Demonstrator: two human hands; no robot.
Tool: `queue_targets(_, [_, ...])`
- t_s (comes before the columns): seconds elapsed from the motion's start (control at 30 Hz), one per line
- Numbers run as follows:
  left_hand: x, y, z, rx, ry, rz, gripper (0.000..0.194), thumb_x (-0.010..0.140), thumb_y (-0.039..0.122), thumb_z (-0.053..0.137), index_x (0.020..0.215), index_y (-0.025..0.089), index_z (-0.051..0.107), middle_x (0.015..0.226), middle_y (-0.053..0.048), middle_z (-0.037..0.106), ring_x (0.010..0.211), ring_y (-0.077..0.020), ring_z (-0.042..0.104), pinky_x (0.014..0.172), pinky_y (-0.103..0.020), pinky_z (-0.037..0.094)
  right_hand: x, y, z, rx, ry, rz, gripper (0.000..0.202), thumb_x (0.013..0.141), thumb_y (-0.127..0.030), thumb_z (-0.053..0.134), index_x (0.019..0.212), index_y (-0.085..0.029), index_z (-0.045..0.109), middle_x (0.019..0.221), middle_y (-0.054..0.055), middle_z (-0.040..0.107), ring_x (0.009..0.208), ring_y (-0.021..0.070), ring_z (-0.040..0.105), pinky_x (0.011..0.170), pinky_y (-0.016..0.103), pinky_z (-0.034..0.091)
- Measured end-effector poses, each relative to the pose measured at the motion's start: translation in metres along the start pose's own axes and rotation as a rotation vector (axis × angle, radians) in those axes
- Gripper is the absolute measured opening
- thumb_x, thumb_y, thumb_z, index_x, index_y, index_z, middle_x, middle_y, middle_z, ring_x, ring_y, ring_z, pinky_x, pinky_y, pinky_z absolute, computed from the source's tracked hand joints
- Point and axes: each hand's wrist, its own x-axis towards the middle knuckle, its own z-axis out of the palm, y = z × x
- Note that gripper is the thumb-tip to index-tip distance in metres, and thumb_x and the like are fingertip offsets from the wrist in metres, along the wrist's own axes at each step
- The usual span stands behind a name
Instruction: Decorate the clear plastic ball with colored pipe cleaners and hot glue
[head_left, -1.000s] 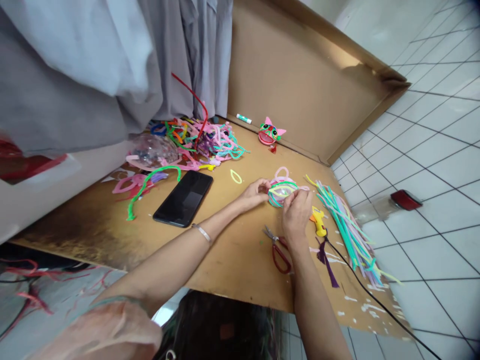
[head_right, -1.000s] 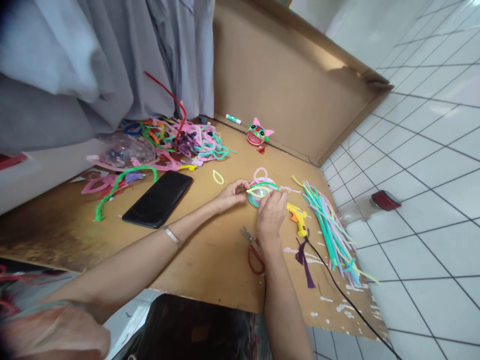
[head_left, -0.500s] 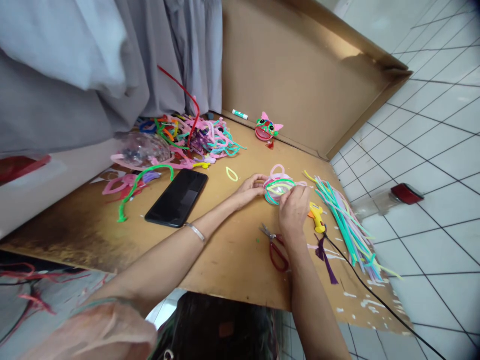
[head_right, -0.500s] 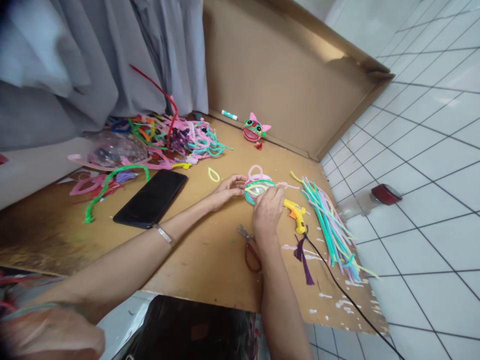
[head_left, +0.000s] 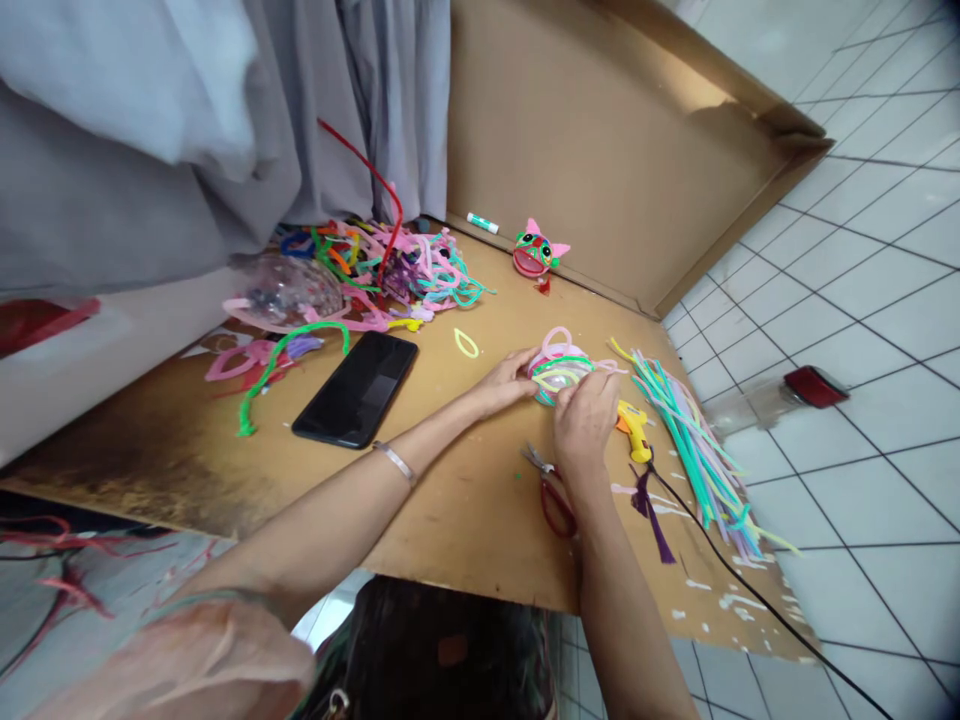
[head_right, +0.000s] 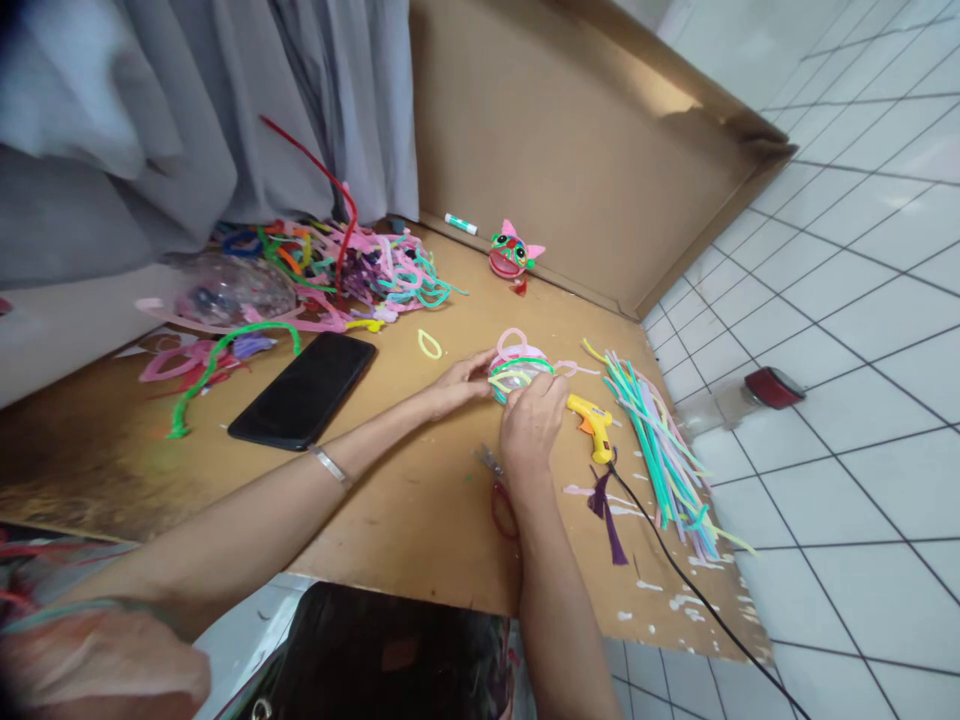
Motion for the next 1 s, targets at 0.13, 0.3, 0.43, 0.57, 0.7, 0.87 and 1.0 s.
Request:
queue_targets(0.13, [0.0014, 0.0003, -0.0001, -0.096, -0.022, -0.057, 0.076, 0.061, 0.013, 0.062, 0.137, 0.022, 0.059, 0.147, -0.008, 0.056, 0.139, -0.0318, 0.046, 0.118, -0.047, 0.032, -0.0002, 0.0005, 0.0009, 0.021, 0.007, 0.015, 0.013, 0.083, -0.011, 0.039, 0.09, -0.021, 0.043, 0.095, 0.012, 0.05, 0.094, 0.029, 0.05, 0.086, 0.046, 0.045])
queue_targets(0.3, [0.0031, 0.0027, -0.0011, -0.149, -0.024, -0.089, 0.074, 0.061, 0.011, 0.061, 0.134, 0.021, 0.062, 0.149, -0.005, 0.055, 0.143, -0.0307, 0.042, 0.121, -0.045, 0.026, 0.0006, 0.0017, 0.0036, 0.048, 0.027, 0.036, 0.014, 0.082, -0.012, 0.039, 0.091, -0.021, 0.043, 0.094, 0.011, 0.049, 0.093, 0.0289, 0.05, 0.087, 0.047, 0.046])
queue_targets(0.43, [0.0002, 0.0046, -0.0022, -0.17, -0.055, -0.065, 0.067, 0.067, 0.017, 0.069, 0.134, 0.021, 0.063, 0.146, -0.007, 0.057, 0.141, -0.0321, 0.044, 0.12, -0.045, 0.028, 0.0016, 0.0034, 0.0057, 0.075, 0.034, 0.037, 0.014, 0.082, -0.013, 0.038, 0.093, -0.021, 0.043, 0.095, 0.012, 0.049, 0.094, 0.0303, 0.05, 0.088, 0.048, 0.045])
queue_targets(0.57, [-0.0016, 0.0035, -0.0026, -0.144, -0.061, -0.032, 0.07, 0.07, 0.03, 0.079, 0.136, 0.018, 0.061, 0.149, -0.011, 0.054, 0.141, -0.0338, 0.044, 0.12, -0.048, 0.028, 0.0023, 0.0038, 0.0066, 0.081, 0.047, 0.043, 0.015, 0.081, -0.013, 0.039, 0.093, -0.021, 0.043, 0.094, 0.012, 0.049, 0.094, 0.0304, 0.05, 0.087, 0.048, 0.045])
queue_targets(0.7, [-0.0003, 0.0019, -0.0022, -0.123, -0.061, -0.01, 0.074, 0.07, 0.039, 0.082, 0.136, 0.017, 0.06, 0.148, -0.013, 0.055, 0.14, -0.035, 0.045, 0.12, -0.048, 0.029, 0.0015, 0.0027, 0.0066, 0.06, 0.037, 0.043, 0.014, 0.082, -0.013, 0.039, 0.092, -0.022, 0.042, 0.094, 0.011, 0.049, 0.092, 0.0298, 0.05, 0.087, 0.048, 0.046])
queue_targets(0.87, [0.0003, 0.0015, -0.0013, -0.129, -0.066, -0.004, 0.076, 0.07, 0.041, 0.081, 0.138, 0.017, 0.058, 0.15, -0.013, 0.052, 0.141, -0.0341, 0.045, 0.119, -0.046, 0.031, 0.0004, 0.0009, 0.0055, 0.014, 0.003, 0.038, 0.014, 0.083, -0.013, 0.038, 0.093, -0.021, 0.043, 0.094, 0.012, 0.05, 0.092, 0.0297, 0.051, 0.086, 0.047, 0.046])
queue_targets(1.0, [0.0002, 0.0008, -0.0003, -0.131, -0.047, -0.021, 0.072, 0.071, 0.037, 0.08, 0.137, 0.017, 0.059, 0.147, -0.013, 0.055, 0.138, -0.0331, 0.048, 0.119, -0.046, 0.032, 0.0006, 0.0006, 0.0045, -0.01, -0.004, 0.037, 0.012, 0.084, -0.013, 0.037, 0.091, -0.021, 0.043, 0.093, 0.012, 0.051, 0.092, 0.0294, 0.051, 0.086, 0.046, 0.046])
